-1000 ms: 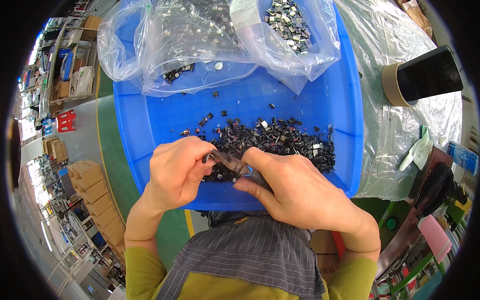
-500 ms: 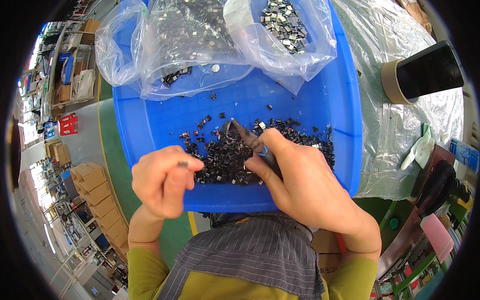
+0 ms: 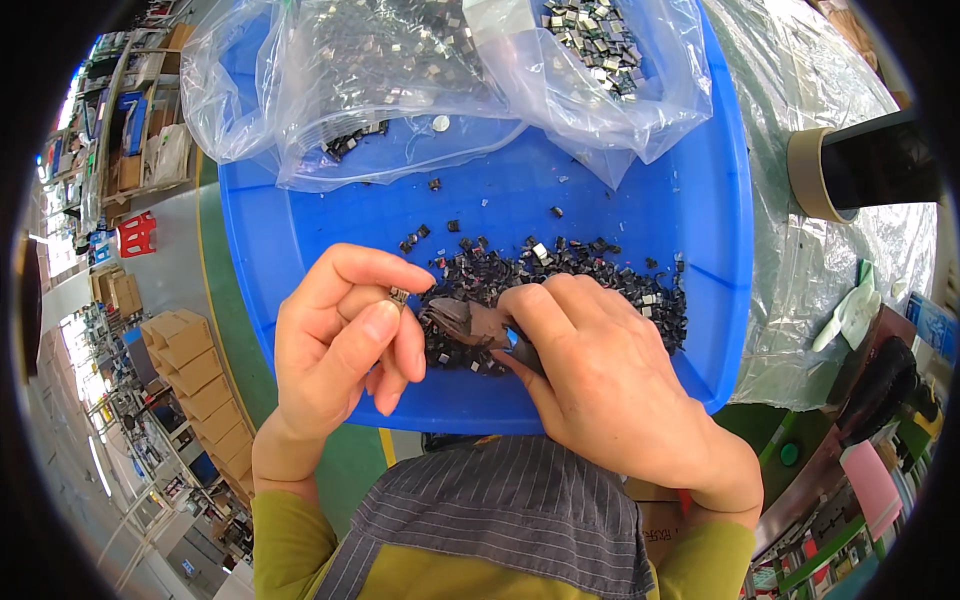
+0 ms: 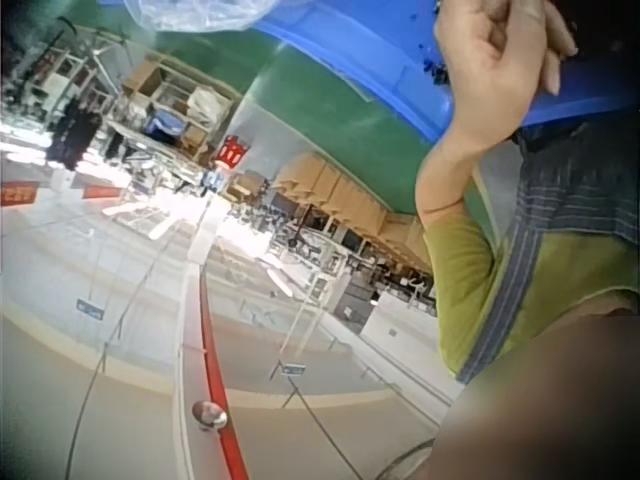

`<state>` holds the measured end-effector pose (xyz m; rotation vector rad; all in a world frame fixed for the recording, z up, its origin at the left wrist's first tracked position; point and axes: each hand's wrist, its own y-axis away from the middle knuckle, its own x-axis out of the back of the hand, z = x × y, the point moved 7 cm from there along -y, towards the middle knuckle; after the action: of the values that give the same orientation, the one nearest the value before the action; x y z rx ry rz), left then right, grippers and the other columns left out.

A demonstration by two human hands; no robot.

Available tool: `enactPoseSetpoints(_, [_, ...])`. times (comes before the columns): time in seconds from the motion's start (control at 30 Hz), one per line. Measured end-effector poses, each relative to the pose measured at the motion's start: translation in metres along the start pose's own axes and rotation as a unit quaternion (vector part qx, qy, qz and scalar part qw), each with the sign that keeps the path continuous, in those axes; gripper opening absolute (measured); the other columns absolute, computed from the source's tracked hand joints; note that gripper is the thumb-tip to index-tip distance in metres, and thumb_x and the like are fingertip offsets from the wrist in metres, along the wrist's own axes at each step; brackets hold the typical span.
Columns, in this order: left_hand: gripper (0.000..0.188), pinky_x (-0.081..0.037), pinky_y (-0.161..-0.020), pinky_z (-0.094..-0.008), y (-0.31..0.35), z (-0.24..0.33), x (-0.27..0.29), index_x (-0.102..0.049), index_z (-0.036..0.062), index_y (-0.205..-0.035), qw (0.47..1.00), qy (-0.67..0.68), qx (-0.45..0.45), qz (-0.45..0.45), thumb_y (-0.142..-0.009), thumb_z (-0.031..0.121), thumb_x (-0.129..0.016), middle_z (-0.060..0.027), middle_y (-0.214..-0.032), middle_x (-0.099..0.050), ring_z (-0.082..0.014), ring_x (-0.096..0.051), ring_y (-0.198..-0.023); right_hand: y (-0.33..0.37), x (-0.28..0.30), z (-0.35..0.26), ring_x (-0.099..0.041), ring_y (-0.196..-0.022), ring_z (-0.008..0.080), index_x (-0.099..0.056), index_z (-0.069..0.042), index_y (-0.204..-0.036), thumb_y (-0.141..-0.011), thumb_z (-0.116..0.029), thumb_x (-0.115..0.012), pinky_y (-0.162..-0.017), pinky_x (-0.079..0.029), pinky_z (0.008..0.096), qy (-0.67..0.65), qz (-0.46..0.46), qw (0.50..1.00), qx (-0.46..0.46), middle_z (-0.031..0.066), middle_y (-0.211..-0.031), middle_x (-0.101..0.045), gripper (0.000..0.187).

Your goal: Trimming small black plastic components using a pair of pliers in a factory setting.

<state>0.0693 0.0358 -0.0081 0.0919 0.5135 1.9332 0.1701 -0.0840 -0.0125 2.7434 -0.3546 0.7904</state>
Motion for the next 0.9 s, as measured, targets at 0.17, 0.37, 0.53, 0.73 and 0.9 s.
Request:
enactPoseSetpoints(0.17, [0.022, -0.039, -0.046, -0.0187, 0.002, -0.002, -0.002, -0.047, -0.0026, -0.118, 0.999, 0.018, 0.029, -0.010, -0.098, 0.005, -0.046, -0.0093, -0.073, -0.063, -0.0068, -0.051, -0.049, 0.000, 0.000, 0.000, -0.056, -0.078, 0.0325, -0.056, -0.005, -0.103, -0.077, -0.001, -0.069, -0.069, -0.045, 0.0399, 0.032, 0.011, 0.999, 0.006, 0.0105, -0.085, -0.055, 0.029])
enactPoseSetpoints(0.37, [0.019, -0.040, -0.046, -0.0186, 0.002, -0.004, 0.000, -0.047, -0.0027, -0.115, 1.000, -0.008, 0.020, 0.010, -0.097, 0.005, -0.047, -0.0126, -0.074, -0.065, -0.0087, -0.053, -0.048, 0.000, 0.000, 0.000, -0.056, -0.076, 0.0320, -0.056, -0.005, -0.102, -0.076, -0.001, -0.069, -0.068, -0.045, 0.0400, 0.037, 0.018, 0.999, 0.010, 0.0102, -0.084, -0.055, 0.029])
enactPoseSetpoints(0.53, [0.016, -0.049, -0.055, -0.0206, 0.004, 0.003, 0.004, -0.058, -0.0029, -0.111, 0.991, -0.082, -0.099, 0.030, -0.096, -0.003, -0.053, -0.0140, -0.096, -0.069, -0.0100, -0.065, -0.064, 0.001, 0.000, 0.000, -0.056, -0.075, 0.0317, -0.056, -0.005, -0.101, -0.076, 0.000, -0.069, -0.067, -0.045, 0.0400, 0.039, 0.007, 0.999, 0.007, 0.0101, -0.083, -0.055, 0.029])
enactPoseSetpoints(0.73, [0.020, -0.051, -0.057, -0.0219, 0.005, 0.008, 0.003, -0.056, -0.0037, -0.113, 0.987, -0.078, -0.140, 0.030, -0.095, -0.007, -0.051, -0.0165, -0.101, -0.069, -0.0105, -0.065, -0.066, 0.001, 0.001, 0.001, -0.057, -0.075, 0.0312, -0.056, -0.005, -0.101, -0.075, 0.001, -0.069, -0.067, -0.045, 0.0400, 0.048, 0.024, 0.999, 0.009, 0.0095, -0.082, -0.055, 0.030])
enactPoseSetpoints(0.9, [0.017, -0.045, -0.050, -0.0187, 0.004, 0.010, 0.000, -0.049, 0.0000, -0.113, 0.974, -0.151, -0.171, 0.016, -0.096, -0.002, -0.051, -0.0214, -0.104, -0.067, -0.0141, -0.066, -0.063, 0.001, 0.003, 0.001, -0.057, -0.076, 0.0309, -0.056, -0.006, -0.101, -0.075, 0.002, -0.069, -0.067, -0.045, 0.0399, 0.046, 0.024, 0.999, 0.008, 0.0090, -0.082, -0.055, 0.030])
